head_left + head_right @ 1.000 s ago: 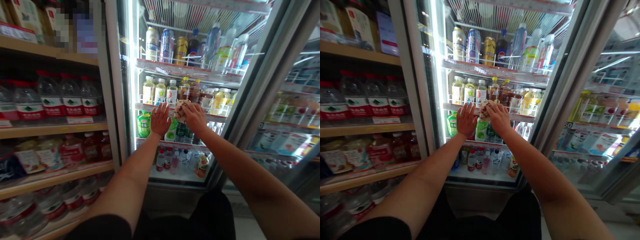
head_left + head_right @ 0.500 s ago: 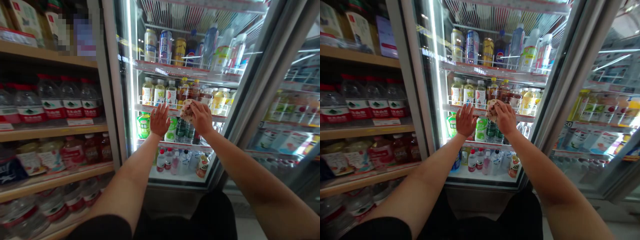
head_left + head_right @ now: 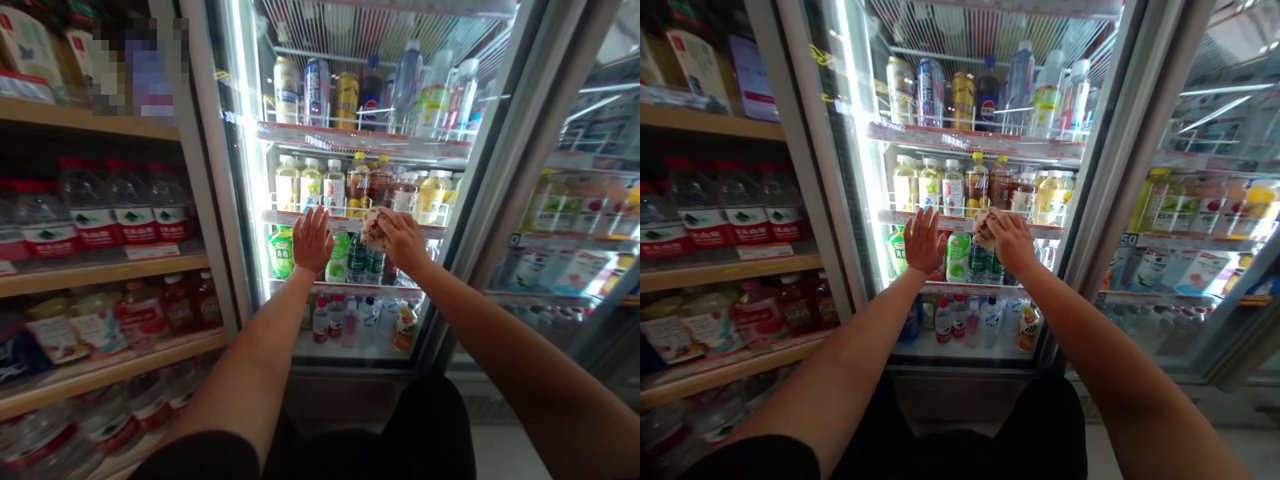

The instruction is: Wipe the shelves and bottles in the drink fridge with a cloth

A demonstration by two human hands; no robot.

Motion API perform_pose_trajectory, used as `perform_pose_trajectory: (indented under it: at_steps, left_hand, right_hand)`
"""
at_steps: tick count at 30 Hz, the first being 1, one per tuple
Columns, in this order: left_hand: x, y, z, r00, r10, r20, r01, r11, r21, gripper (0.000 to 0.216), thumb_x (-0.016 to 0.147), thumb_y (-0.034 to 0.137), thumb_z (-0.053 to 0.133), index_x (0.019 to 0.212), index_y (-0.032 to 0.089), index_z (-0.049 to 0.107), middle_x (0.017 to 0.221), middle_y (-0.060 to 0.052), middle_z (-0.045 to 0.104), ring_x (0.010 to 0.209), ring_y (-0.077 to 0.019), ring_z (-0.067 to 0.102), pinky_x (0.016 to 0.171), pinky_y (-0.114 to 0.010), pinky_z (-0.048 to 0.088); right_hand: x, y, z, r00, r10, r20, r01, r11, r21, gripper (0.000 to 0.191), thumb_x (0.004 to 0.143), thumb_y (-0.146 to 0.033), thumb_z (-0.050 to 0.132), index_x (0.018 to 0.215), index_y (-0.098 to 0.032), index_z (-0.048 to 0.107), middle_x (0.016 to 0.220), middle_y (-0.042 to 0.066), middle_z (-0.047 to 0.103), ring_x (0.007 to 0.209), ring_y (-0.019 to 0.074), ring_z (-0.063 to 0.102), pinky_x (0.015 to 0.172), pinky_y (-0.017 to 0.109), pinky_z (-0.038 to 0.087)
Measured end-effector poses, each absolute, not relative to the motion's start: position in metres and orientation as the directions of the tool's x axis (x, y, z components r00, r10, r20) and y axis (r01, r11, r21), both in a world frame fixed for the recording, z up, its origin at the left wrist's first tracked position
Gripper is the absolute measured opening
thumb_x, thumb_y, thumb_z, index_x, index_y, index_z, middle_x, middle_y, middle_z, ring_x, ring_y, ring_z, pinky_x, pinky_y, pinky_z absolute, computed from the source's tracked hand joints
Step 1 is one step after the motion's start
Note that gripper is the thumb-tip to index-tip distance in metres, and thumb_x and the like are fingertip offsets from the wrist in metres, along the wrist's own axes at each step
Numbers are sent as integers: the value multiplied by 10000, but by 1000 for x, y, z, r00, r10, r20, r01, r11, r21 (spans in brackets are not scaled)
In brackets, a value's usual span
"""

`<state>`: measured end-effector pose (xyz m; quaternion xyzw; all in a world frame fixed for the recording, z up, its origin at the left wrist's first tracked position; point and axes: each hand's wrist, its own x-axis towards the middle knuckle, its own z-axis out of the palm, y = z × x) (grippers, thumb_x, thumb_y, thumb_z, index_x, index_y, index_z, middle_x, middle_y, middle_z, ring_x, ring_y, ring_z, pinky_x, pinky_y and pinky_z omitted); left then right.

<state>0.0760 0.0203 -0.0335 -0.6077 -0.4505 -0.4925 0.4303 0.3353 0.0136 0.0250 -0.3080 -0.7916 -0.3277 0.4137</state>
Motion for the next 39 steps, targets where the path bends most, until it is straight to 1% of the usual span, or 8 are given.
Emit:
perform_pose_trajectory:
  at_steps: [3,8,14,20,25,30,36,39]
  left_hand:
    - [76,20,-33,103,132,986,970,-233,-70,567,1010,363,405,1552,198,384,1592,-104,424,1544,-240,259,1293,-492,142]
    - [76,21,-33,113,109,988,972,-217,-87,574,1004,361,426,1552,198,380,1594,-102,420,1546,-236,254,1290,-491,150]
    - [77,20,-34,121,90,989,975,-197,-101,573,1003,352,439,1552,198,380,1591,-103,423,1544,-235,258,1289,-488,160]
    - [77,19,-33,97,149,984,964,-258,-56,573,1003,355,418,1553,196,380,1594,-108,418,1546,-243,248,1296,-504,132]
    - [77,20,-34,109,112,988,971,-222,-82,572,1005,358,417,1552,196,381,1587,-109,429,1545,-234,253,1294,-492,139]
    - [76,21,-34,119,96,988,974,-206,-97,572,1006,359,417,1553,198,380,1586,-105,432,1544,-227,259,1292,-483,146]
    - [77,21,-34,103,127,986,971,-229,-72,569,999,351,427,1544,189,395,1589,-115,428,1545,-240,255,1289,-489,151]
    - [76,21,-35,116,103,988,975,-200,-94,568,997,343,439,1542,191,395,1588,-111,430,1544,-230,260,1288,-476,155]
  right_hand:
    - [340,14,23,-513,198,835,731,611,304,425,942,-137,491,1329,-215,649,1452,77,595,1228,312,527,1034,493,469]
    - [350,21,19,-394,188,900,779,587,218,463,940,-117,441,1346,-217,638,1450,87,589,1219,314,532,995,487,487]
    - [358,19,15,-523,178,834,748,564,349,372,935,-168,527,1278,-197,671,1435,91,609,1185,307,544,976,466,469]
    - [368,18,15,-436,192,879,790,550,271,441,937,-149,486,1351,-211,625,1457,92,590,1211,317,527,978,484,458]
    - [375,20,13,-531,173,830,756,540,371,376,939,-177,518,1284,-211,666,1428,88,618,1199,300,540,973,451,456]
    - [383,25,14,-394,158,905,817,512,266,425,915,-136,502,1311,-184,648,1432,96,612,1181,311,545,976,464,473]
    - [390,27,9,-521,159,839,758,538,369,374,926,-148,518,1258,-186,687,1431,87,622,1176,300,565,989,455,478]
    - [397,28,8,-445,139,885,800,506,323,365,943,-161,506,1260,-182,685,1421,80,633,1153,299,582,969,454,485]
